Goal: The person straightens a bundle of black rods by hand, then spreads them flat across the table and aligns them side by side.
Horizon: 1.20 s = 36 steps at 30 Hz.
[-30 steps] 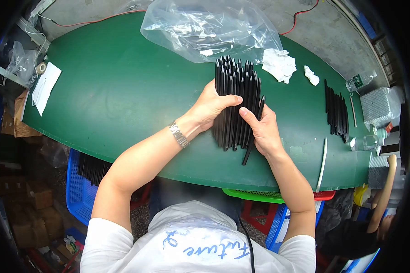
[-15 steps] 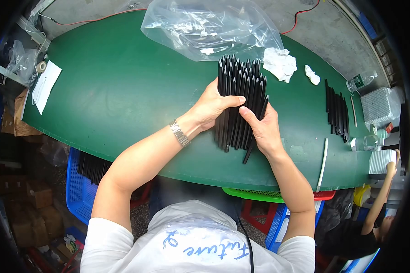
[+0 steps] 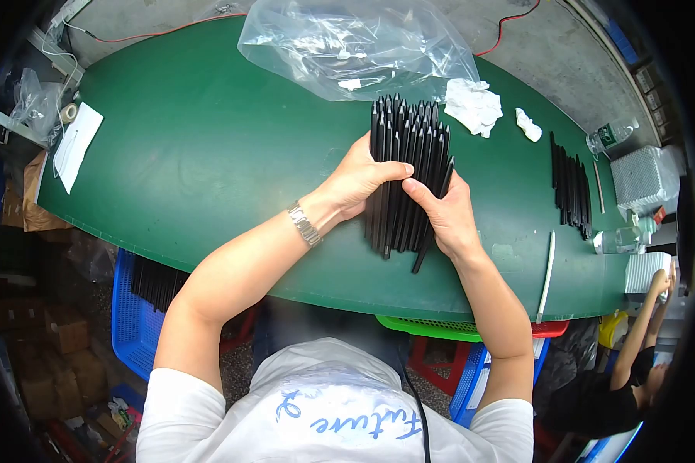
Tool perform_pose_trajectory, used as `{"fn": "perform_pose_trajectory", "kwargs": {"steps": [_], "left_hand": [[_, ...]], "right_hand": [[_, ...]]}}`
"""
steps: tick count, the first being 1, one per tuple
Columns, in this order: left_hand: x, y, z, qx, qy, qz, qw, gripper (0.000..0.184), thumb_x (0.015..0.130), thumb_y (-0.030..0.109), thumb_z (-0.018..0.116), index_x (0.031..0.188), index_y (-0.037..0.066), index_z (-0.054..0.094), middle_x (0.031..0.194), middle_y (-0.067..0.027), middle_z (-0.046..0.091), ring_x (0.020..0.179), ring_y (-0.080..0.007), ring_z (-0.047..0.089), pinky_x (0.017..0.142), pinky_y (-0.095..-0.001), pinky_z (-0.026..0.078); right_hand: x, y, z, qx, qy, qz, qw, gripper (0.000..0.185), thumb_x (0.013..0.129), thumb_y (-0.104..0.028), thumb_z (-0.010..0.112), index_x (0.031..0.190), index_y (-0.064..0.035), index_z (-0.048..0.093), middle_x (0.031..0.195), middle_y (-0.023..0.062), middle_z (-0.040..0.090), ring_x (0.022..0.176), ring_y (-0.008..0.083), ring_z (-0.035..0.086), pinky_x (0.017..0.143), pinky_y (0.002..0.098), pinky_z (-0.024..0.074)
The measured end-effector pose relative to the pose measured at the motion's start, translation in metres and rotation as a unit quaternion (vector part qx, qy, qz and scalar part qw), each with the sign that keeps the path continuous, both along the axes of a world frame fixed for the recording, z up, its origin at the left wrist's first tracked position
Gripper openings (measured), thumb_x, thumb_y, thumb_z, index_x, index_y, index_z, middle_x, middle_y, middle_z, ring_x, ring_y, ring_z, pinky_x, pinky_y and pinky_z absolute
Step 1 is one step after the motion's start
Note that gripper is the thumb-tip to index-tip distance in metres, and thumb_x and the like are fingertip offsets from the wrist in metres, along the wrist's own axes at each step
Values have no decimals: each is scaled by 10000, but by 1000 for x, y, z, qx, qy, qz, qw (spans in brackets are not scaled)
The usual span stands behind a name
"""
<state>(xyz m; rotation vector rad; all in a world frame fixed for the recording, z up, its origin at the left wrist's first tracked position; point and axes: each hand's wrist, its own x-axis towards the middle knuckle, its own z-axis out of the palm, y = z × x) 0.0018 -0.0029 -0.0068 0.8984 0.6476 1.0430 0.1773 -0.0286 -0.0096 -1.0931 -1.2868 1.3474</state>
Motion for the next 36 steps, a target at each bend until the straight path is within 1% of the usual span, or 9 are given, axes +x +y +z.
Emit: {"fn": "perform_pose_trajectory", "kwargs": {"steps": [2,5,8,11,14,20,23,29,36], "left_hand": [[2,1,-2,6,-2,2,1000,508,843,94,754,1294,39,528,1206,-60,623,1113,-150,595,988,-333,485],[7,-2,2,48,37,27,998,546,837,118,781,1305,31,513,1214,-67,621,1118,-152,596,992,-329,487],[9,-3,4,51,31,42,997,575,828,128,798,1310,27,503,1209,-74,623,1112,-151,599,991,-333,490],[11,-4,7,35,23,58,997,559,824,124,802,1291,25,510,1194,-76,630,1097,-152,608,981,-333,496],[13,-5,9,17,27,68,997,536,823,122,798,1272,35,518,1173,-72,638,1072,-151,617,966,-332,503],[10,-4,10,13,24,71,997,445,832,106,762,1220,43,553,1139,-62,648,1036,-144,622,939,-328,509],[10,-4,9,12,32,76,996,425,833,101,756,1208,41,564,1132,-62,649,1030,-142,624,936,-324,509],[10,-3,8,14,-3,58,998,426,841,89,745,1224,37,568,1146,-56,652,1031,-140,624,945,-322,503],[9,-3,11,23,32,53,998,448,825,91,752,1230,38,569,1156,-56,647,1063,-146,610,961,-323,487]], "right_hand": [[0,1,-1,-4,-4,1,1000,370,911,-107,741,1229,-4,582,1130,55,667,992,116,638,896,298,532],[1,1,2,-15,-10,23,1000,505,890,-113,753,1321,-1,515,1217,88,622,1121,171,591,986,336,476],[1,1,5,-13,-39,32,999,470,891,-124,754,1295,-7,544,1196,81,635,1101,164,598,977,333,480],[0,-1,4,-21,-31,38,999,432,896,-143,753,1265,-6,574,1173,79,646,1084,156,603,963,329,484],[-1,-3,7,-44,-56,44,996,404,932,-199,728,1251,4,585,1175,76,647,1077,150,603,949,324,486],[-3,-5,2,-48,18,61,997,404,1031,-293,587,1297,11,566,1231,85,632,1123,151,577,993,328,454],[-3,-5,6,-61,47,70,995,424,1044,-292,559,1334,16,537,1274,96,611,1175,154,549,1030,339,429],[-2,-4,4,-70,51,72,994,452,1037,-309,571,1345,19,525,1291,97,600,1199,158,537,1041,343,422],[2,-4,3,-76,8,104,992,477,1033,-340,575,1342,21,527,1270,86,611,1179,146,543,1025,339,432]]}}
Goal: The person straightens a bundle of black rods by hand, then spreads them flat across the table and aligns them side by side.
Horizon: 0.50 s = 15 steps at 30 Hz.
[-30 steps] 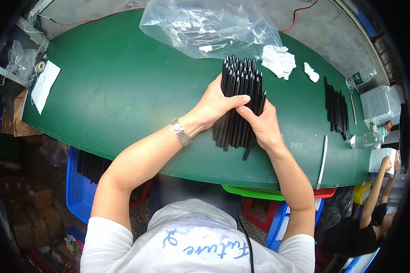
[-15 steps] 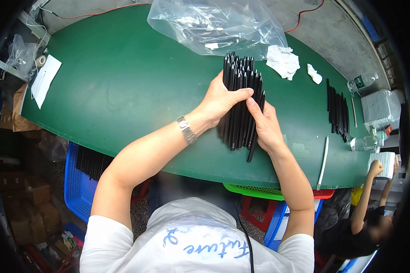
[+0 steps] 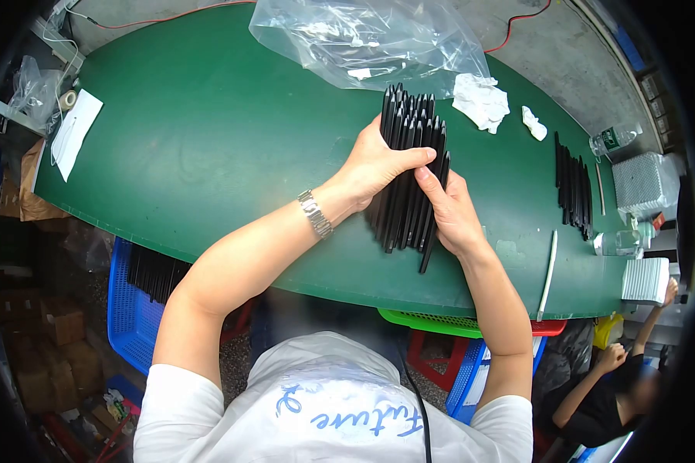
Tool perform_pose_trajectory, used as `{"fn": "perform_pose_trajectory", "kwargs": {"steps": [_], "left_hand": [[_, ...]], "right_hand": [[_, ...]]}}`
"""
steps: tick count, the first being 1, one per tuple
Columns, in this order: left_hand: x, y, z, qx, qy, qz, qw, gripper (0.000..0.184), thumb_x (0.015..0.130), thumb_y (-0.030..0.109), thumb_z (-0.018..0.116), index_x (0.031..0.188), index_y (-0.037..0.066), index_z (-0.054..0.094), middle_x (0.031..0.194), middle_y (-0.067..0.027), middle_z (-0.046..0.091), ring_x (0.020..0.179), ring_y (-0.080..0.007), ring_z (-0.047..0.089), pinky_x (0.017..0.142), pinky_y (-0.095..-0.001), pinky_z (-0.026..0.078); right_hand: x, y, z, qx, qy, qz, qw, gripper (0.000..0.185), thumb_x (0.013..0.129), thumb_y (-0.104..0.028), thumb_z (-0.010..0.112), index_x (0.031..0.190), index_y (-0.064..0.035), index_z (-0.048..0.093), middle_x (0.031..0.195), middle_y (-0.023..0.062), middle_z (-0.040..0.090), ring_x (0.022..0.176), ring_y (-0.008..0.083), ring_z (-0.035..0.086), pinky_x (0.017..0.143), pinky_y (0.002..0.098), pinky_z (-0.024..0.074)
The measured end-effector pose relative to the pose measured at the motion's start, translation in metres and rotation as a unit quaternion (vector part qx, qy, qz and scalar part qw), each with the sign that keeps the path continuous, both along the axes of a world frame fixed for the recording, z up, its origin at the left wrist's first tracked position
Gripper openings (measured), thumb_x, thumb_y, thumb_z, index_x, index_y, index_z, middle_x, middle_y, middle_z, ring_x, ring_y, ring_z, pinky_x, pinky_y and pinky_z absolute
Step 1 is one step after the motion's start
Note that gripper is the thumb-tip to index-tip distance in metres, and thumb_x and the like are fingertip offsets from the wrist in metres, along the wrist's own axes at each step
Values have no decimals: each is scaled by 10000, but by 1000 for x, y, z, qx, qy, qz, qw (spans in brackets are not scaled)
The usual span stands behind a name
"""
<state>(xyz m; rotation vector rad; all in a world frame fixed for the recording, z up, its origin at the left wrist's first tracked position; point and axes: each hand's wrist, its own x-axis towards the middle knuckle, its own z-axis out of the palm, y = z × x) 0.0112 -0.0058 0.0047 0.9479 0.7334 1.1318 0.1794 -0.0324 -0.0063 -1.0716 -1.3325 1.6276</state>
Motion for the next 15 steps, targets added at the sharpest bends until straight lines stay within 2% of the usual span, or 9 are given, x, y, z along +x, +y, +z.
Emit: {"fn": "perform_pose_trajectory", "kwargs": {"steps": [5,15], "left_hand": [[-1,-1,0,-3,-5,1,1000,457,816,104,749,1229,37,566,1149,-55,643,1074,-144,598,971,-329,476],[-4,-1,1,-21,9,12,1000,427,813,73,727,1215,45,584,1135,-43,645,1064,-135,595,969,-318,463]], "right_hand": [[-2,-2,2,22,-13,0,1000,492,1043,-368,548,1351,14,527,1267,84,614,1179,146,545,1022,334,432],[-3,-3,3,-29,60,-22,998,445,1042,-277,550,1372,17,494,1343,100,558,1253,181,504,1088,363,374]]}}
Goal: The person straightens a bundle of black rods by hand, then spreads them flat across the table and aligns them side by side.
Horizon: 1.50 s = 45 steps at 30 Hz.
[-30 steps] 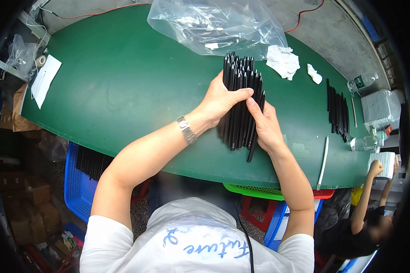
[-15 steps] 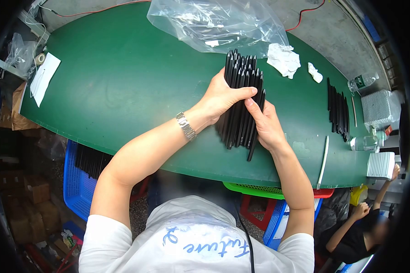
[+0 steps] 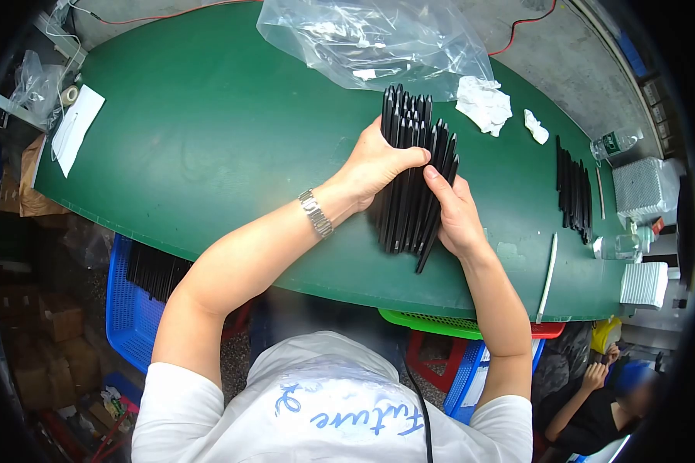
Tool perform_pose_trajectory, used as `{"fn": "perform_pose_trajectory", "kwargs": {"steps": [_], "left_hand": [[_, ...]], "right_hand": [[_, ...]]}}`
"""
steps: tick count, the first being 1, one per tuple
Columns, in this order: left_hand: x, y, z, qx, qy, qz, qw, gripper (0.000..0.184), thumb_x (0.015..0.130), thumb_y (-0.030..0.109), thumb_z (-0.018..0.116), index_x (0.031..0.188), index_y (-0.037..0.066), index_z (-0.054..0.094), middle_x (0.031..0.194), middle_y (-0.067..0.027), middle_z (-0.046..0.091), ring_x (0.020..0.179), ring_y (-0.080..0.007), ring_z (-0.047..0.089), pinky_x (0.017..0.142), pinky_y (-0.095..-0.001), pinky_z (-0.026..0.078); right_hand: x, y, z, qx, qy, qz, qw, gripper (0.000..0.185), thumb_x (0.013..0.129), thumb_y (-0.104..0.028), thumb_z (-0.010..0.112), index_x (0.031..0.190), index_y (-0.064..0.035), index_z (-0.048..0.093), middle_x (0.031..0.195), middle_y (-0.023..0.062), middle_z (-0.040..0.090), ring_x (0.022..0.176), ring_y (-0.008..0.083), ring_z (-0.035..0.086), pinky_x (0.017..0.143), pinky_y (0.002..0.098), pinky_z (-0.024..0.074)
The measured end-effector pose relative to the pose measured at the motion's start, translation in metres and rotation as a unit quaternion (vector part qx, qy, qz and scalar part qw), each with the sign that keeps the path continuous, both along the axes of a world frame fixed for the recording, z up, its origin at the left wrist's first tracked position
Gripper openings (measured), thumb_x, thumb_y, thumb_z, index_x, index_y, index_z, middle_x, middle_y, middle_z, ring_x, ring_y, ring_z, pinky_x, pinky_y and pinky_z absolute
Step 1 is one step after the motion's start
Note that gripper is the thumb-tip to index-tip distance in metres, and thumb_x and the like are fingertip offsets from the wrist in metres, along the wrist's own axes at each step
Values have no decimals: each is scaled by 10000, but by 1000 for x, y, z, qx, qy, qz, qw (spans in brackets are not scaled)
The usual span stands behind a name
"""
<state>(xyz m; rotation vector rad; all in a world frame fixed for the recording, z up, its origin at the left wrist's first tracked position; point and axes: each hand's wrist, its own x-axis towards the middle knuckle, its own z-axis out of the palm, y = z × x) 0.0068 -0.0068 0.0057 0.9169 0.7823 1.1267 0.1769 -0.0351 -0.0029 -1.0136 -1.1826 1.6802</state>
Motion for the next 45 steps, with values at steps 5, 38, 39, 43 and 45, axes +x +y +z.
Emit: {"fn": "perform_pose_trajectory", "kwargs": {"steps": [5,38,39,43,45], "left_hand": [[-1,-1,1,-4,-9,0,1000,419,815,73,730,1209,42,591,1137,-46,649,1065,-135,596,971,-317,462],[-4,0,0,-33,-23,-11,999,361,837,99,719,1175,38,606,1091,-52,661,1002,-142,627,903,-318,502],[-4,0,0,-32,-24,-12,999,360,837,99,719,1174,38,605,1090,-52,661,998,-142,629,902,-318,503],[-3,1,-2,-23,-17,-5,1000,356,838,99,717,1170,39,605,1089,-51,661,997,-139,628,906,-316,500],[-2,1,-2,-20,-10,0,1000,354,838,99,717,1169,39,605,1090,-50,661,1005,-138,624,913,-316,496]], "right_hand": [[2,2,2,-20,12,6,1000,443,1035,-272,570,1364,15,498,1316,96,573,1209,170,540,1038,351,429],[0,2,14,70,-145,-75,984,210,983,-258,667,897,-69,636,724,-23,598,625,56,557,559,230,467],[0,2,14,65,-144,-75,984,212,987,-258,662,896,-69,630,721,-22,593,616,58,552,555,230,466],[3,3,13,42,-136,-70,987,206,987,-254,660,913,-66,614,712,-18,575,570,61,527,512,228,445],[4,4,11,31,-129,-68,989,200,977,-238,675,926,-55,612,712,-16,570,548,58,510,482,226,421]]}}
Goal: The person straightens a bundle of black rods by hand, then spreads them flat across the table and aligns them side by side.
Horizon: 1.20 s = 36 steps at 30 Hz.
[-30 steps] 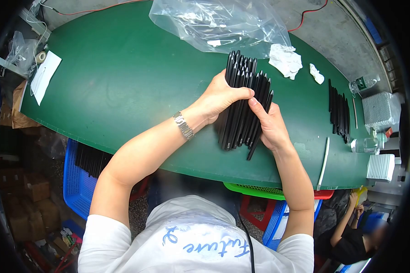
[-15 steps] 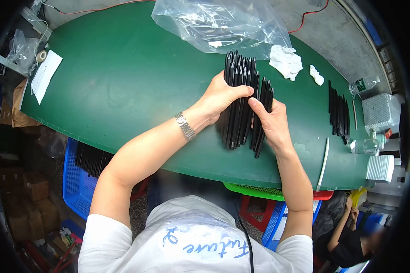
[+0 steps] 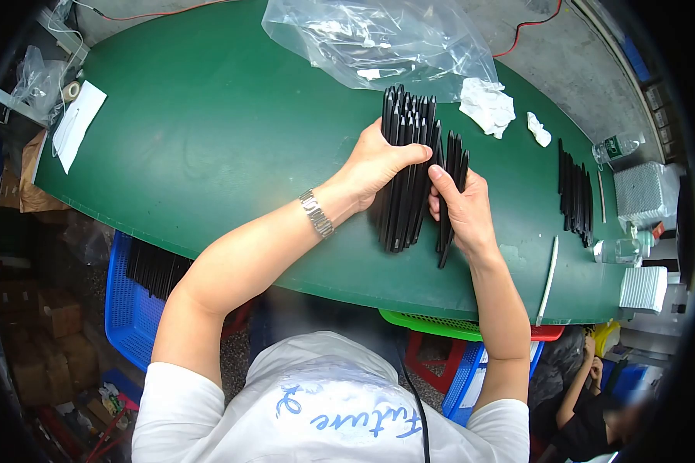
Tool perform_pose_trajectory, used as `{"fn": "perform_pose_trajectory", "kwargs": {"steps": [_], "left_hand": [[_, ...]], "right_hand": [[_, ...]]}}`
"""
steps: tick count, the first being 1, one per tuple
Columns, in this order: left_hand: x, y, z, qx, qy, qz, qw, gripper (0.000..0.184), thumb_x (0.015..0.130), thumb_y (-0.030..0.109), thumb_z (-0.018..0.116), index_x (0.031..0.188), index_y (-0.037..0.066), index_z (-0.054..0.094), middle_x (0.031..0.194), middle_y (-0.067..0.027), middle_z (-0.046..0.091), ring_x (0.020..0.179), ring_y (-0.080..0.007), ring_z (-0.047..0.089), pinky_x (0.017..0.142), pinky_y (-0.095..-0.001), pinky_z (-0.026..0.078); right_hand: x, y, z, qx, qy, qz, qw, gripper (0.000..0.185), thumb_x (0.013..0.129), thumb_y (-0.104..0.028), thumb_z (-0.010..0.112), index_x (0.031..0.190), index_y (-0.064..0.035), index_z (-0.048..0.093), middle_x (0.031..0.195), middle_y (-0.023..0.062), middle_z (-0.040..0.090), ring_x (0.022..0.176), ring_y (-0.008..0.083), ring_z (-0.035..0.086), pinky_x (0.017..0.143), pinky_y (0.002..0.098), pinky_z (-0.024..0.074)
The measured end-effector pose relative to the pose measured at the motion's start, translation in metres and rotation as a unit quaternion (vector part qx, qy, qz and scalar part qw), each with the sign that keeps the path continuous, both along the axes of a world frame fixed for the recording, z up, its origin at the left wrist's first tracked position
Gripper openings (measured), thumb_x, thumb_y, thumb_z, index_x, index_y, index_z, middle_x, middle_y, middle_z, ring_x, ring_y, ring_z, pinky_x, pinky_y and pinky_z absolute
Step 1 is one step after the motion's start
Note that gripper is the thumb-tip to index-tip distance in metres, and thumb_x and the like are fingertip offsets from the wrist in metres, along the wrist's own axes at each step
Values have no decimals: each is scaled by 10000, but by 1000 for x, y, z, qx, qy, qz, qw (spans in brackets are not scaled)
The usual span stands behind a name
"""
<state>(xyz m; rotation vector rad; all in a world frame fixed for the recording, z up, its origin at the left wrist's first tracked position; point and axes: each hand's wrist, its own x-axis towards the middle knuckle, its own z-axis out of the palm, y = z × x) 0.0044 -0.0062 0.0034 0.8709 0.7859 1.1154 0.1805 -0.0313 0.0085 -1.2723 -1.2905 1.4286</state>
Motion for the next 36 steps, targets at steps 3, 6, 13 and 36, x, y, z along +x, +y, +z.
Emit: {"fn": "perform_pose_trajectory", "kwargs": {"steps": [3,6,13,36], "left_hand": [[0,0,0,0,2,3,1000,354,836,99,718,1168,39,607,1094,-49,660,1020,-136,617,925,-316,487],[0,-1,1,3,-3,2,1000,357,835,97,720,1168,38,609,1100,-48,659,1032,-134,611,933,-316,481],[1,-1,0,2,-7,5,1000,359,834,84,723,1173,39,610,1105,-42,661,1033,-132,611,938,-314,477],[0,0,-2,2,-6,5,1000,367,835,94,727,1177,41,607,1114,-40,661,1037,-130,613,949,-311,473]], "right_hand": [[-2,-1,1,-3,11,-12,1000,189,956,-198,703,936,-37,604,712,-16,563,522,51,481,446,224,377],[-7,-2,7,5,19,-29,999,177,940,-160,718,950,-37,591,699,-24,551,506,44,459,428,217,346],[-4,-1,6,-2,24,-25,999,158,940,-157,714,963,-45,606,713,-31,542,510,42,458,431,213,350],[-1,-1,7,-16,22,-15,1000,166,972,-198,674,942,-50,604,676,-44,503,518,42,439,433,216,330]]}}
